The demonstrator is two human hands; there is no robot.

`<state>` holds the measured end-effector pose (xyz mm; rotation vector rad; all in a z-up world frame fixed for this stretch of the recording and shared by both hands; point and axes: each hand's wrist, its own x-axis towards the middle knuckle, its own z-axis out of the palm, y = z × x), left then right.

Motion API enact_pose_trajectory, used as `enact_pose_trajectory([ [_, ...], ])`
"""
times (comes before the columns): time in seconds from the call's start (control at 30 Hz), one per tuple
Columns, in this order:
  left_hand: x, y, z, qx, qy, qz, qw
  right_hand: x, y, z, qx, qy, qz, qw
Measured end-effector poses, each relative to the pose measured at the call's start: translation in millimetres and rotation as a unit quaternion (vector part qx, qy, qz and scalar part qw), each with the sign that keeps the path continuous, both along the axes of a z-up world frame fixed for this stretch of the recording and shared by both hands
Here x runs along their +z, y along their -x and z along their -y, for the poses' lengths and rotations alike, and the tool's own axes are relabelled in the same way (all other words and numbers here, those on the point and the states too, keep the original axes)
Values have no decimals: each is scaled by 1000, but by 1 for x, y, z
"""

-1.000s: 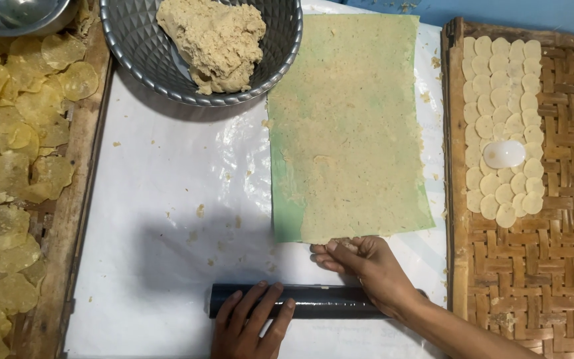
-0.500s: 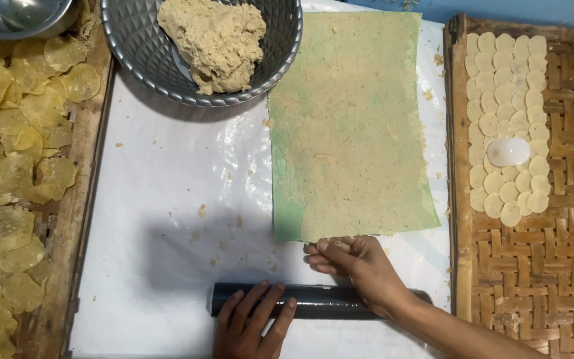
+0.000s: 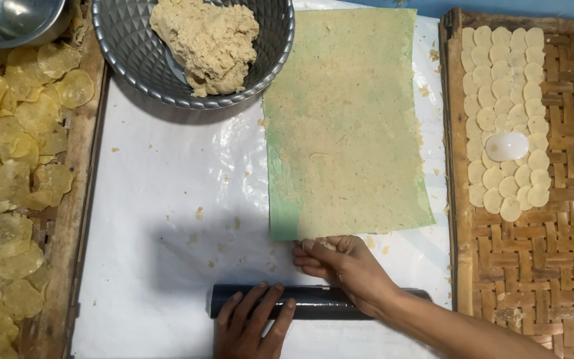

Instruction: Rolling out a thin sheet of dough and cutting it into small circular shapes using a manual cutter tool.

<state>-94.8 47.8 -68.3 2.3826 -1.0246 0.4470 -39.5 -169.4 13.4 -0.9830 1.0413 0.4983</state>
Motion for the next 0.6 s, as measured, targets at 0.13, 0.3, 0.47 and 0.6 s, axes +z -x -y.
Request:
enact_pose_trajectory([
  [0.13, 1, 3, 1, 4, -1, -14, 1000, 0, 4, 5, 40, -3, 12, 999],
  [0.3, -8, 12, -3, -7, -17, -65, 998, 6, 12, 22, 42, -39, -35, 998],
  [0.47, -4, 10, 0, 5, -15, -63, 998, 28, 25, 47, -121, 7, -70, 990],
  [0.6, -3, 12, 2, 29, -28, -63, 997, 8, 50, 75, -231, 32, -23, 972],
])
